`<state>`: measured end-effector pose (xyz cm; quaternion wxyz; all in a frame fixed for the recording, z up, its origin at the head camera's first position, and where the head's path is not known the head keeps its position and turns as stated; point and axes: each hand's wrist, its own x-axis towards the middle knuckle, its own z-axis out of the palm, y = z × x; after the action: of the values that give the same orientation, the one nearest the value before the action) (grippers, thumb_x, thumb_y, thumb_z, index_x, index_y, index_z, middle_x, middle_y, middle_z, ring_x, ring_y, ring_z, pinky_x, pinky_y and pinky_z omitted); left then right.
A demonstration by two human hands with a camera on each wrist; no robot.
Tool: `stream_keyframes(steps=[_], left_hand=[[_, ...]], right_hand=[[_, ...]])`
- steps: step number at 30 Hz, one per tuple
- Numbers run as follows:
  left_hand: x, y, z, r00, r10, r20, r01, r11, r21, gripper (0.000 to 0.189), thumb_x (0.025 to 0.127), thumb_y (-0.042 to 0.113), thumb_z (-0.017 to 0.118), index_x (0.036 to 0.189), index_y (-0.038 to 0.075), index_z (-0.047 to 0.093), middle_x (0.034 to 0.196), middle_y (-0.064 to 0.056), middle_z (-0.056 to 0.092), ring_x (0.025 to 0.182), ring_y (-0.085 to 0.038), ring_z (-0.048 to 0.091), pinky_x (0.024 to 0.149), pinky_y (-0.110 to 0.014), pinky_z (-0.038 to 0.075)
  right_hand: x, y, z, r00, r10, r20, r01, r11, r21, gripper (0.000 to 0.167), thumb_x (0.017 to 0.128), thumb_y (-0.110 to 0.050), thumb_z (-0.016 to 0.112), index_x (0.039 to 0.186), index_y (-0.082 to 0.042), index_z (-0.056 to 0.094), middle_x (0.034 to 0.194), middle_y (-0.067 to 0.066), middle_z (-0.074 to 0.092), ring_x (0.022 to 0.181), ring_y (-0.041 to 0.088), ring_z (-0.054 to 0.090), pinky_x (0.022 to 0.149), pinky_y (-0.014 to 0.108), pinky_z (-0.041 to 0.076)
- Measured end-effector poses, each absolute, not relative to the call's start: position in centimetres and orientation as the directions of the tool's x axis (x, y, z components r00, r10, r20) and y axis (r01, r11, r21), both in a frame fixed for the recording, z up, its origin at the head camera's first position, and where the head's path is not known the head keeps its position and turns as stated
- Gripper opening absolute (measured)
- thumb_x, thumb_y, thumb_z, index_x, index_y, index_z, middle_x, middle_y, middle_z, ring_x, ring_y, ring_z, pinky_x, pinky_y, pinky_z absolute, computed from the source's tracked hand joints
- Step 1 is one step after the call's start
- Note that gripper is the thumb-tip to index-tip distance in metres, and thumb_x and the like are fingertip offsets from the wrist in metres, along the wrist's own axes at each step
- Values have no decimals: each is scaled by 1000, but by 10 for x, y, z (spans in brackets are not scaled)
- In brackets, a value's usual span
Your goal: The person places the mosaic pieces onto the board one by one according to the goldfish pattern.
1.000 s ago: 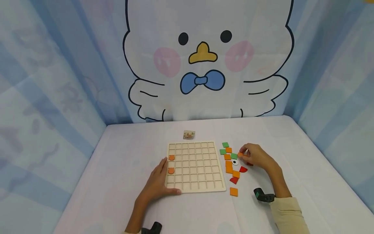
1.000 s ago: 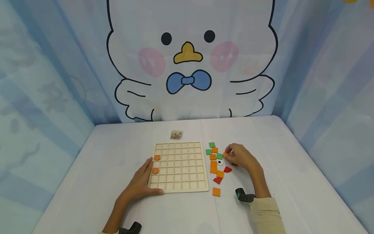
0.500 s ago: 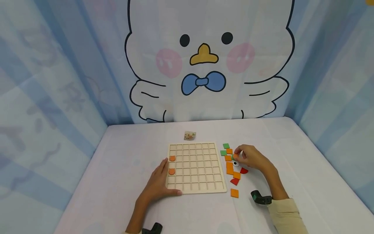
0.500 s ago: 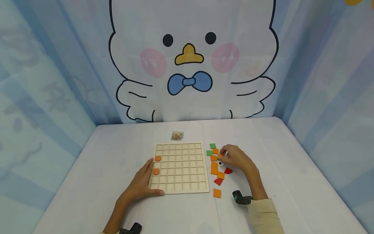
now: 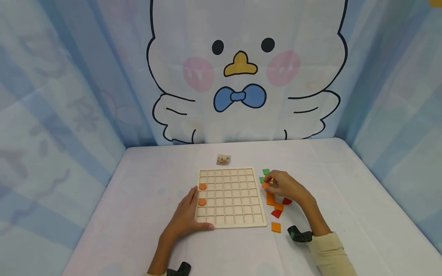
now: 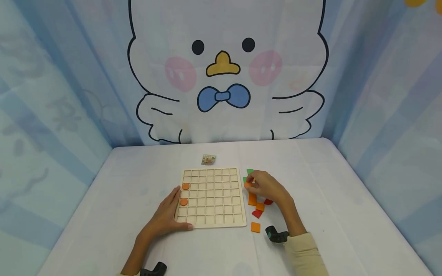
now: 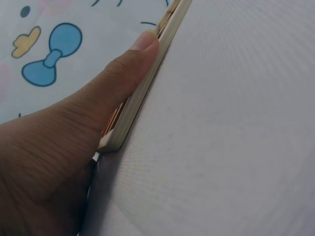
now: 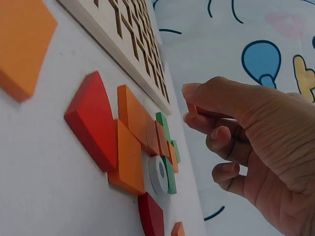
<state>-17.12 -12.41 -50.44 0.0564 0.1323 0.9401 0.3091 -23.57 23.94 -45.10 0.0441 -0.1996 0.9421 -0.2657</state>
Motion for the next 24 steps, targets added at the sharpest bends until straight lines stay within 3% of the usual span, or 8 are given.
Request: stream_keyframes(steps=[10, 16, 24], left_hand=[[-176, -119, -506, -958, 285, -16, 220, 775, 593, 138, 57, 74, 79, 157, 5, 12, 166, -11, 7, 150, -34, 17, 117, -56, 26], [-173, -122, -501, -962, 271, -24, 205, 780, 591, 138, 58, 71, 81, 156, 3, 13, 165, -13, 9, 150, -35, 18, 117, -56, 26], [-172, -125, -503, -959, 283, -23, 214, 773, 598, 138, 58, 73, 80, 156, 4, 13, 165, -13, 8, 150, -35, 18, 117, -55, 27]], right_hand=[[-236, 211, -448, -866, -500, 13, -432, 735, -523, 23, 87, -22, 74, 104, -8, 66, 79, -3, 55, 62, 8, 44, 55, 18, 39], [-237, 183, -453, -806, -589, 62, -536, 681, -498, 18, 89, -23, 72, 101, -10, 66, 87, -5, 60, 69, 6, 47, 60, 18, 43], [-232, 150, -456, -735, -675, 71, -623, 630, -464, 15, 90, -23, 70, 99, -12, 69, 86, -4, 61, 62, 2, 44, 56, 16, 40]])
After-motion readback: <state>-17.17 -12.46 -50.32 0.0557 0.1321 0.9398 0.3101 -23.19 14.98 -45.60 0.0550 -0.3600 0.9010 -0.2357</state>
